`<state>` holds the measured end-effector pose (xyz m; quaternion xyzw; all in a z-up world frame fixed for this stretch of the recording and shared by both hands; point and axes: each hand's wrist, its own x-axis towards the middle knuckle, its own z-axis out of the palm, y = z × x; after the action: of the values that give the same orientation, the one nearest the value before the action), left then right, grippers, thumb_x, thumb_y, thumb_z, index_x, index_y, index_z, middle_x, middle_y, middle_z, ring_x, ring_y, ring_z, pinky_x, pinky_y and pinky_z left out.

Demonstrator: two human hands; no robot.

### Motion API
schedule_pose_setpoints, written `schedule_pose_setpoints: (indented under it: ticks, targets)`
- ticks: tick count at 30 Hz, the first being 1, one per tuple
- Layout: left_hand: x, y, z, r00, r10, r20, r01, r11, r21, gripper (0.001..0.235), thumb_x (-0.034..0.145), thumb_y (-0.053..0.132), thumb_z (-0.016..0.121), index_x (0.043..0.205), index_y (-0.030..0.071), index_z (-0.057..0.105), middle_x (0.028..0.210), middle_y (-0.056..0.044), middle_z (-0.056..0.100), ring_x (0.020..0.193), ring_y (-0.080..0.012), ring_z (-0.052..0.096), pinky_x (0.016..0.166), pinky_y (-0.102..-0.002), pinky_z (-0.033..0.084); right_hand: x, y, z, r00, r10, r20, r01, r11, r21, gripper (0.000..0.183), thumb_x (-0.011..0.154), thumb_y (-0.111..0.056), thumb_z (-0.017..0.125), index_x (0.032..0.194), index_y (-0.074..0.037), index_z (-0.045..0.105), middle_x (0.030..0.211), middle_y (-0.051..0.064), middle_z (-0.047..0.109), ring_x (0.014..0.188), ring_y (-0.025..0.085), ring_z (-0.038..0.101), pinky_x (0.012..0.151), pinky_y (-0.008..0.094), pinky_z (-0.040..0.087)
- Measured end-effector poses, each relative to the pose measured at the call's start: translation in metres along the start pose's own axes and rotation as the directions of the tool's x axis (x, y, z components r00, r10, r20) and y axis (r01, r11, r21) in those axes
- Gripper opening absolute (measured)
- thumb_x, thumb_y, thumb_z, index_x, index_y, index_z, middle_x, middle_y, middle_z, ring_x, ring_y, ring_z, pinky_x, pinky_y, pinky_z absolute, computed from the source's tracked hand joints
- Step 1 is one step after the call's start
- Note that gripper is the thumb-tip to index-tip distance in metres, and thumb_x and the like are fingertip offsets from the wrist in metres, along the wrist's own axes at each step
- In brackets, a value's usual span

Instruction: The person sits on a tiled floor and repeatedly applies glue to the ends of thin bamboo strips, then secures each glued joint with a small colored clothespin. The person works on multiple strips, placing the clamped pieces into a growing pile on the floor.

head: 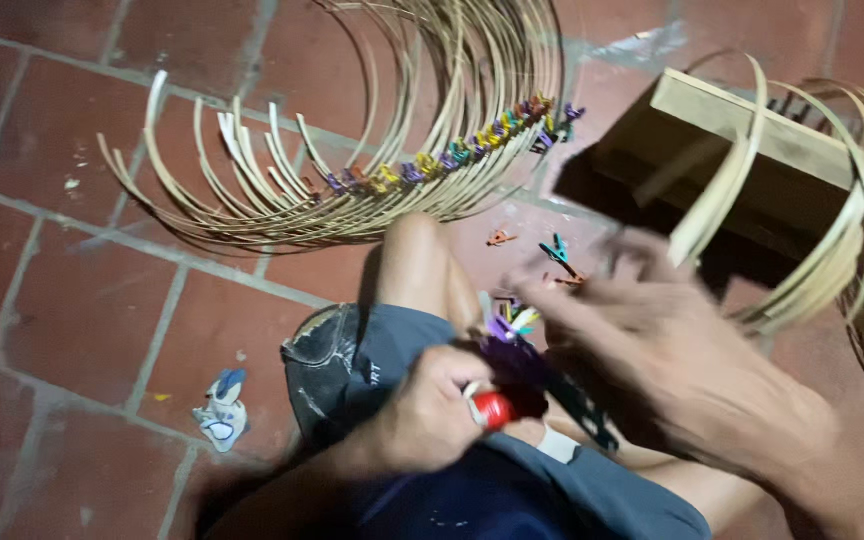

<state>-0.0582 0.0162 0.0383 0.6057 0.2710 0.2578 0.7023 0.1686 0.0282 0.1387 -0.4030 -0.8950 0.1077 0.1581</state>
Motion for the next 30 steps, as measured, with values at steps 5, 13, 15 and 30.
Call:
schedule_pose_setpoints:
  ticks: [5, 13, 15, 30]
  targets:
    - [-0.024, 0.061, -0.090, 0.931, 0.121, -0.343, -0.067, 0.984, 0.165, 0.040, 0.072, 0.009, 0.061, 0.108, -0.001, 0.079, 0.098, -0.011, 0.077, 0.079, -0.0155, 0.070, 0.072, -0.028, 0.056, -0.042, 0.013, -0.001, 0.868, 0.078, -0.491, -0.120, 0.991, -0.054, 0.046, 0.090, -0.008, 0.059, 0.135, -0.001, 0.058, 0.106, 0.010, 0.075, 0.103, 0.029, 0.068, 0.093, 0.048, 0.043]
    - [-0.007, 0.022, -0.275, 0.715, 0.687, -0.127, 0.025, 0.157, 0.987, 0.016, 0.094, -0.006, 0.068, 0.107, -0.004, 0.076, 0.094, -0.014, 0.068, 0.094, -0.0287, 0.055, 0.082, -0.041, 0.045, -0.195, 0.084, 0.225, 0.241, 0.955, -0.172, -0.742, 0.296, 0.602, 0.033, 0.105, -0.013, 0.063, 0.132, 0.005, 0.068, 0.107, 0.016, 0.073, 0.094, 0.022, 0.068, 0.082, 0.033, 0.053]
    - [0.014, -0.040, -0.331, 0.739, 0.667, -0.090, 0.119, 0.003, 0.993, 0.019, 0.096, -0.010, 0.067, 0.105, 0.001, 0.079, 0.082, -0.008, 0.058, 0.087, -0.0268, 0.048, 0.072, -0.040, 0.039, -0.234, 0.088, 0.289, 0.162, 0.987, -0.019, -0.668, 0.124, 0.734, 0.036, 0.103, -0.013, 0.064, 0.133, 0.005, 0.066, 0.108, 0.015, 0.074, 0.098, 0.020, 0.070, 0.089, 0.031, 0.054]
    - [0.026, -0.268, -0.385, 0.958, 0.163, -0.236, 0.188, 0.267, 0.945, 0.038, 0.075, -0.003, 0.059, 0.108, 0.003, 0.076, 0.101, -0.014, 0.070, 0.099, -0.0337, 0.062, 0.090, -0.048, 0.049, -0.294, 0.060, 0.382, -0.135, 0.956, 0.261, -0.485, -0.293, 0.824, 0.032, 0.103, -0.012, 0.060, 0.127, 0.008, 0.068, 0.097, 0.016, 0.073, 0.084, 0.020, 0.068, 0.076, 0.031, 0.054]
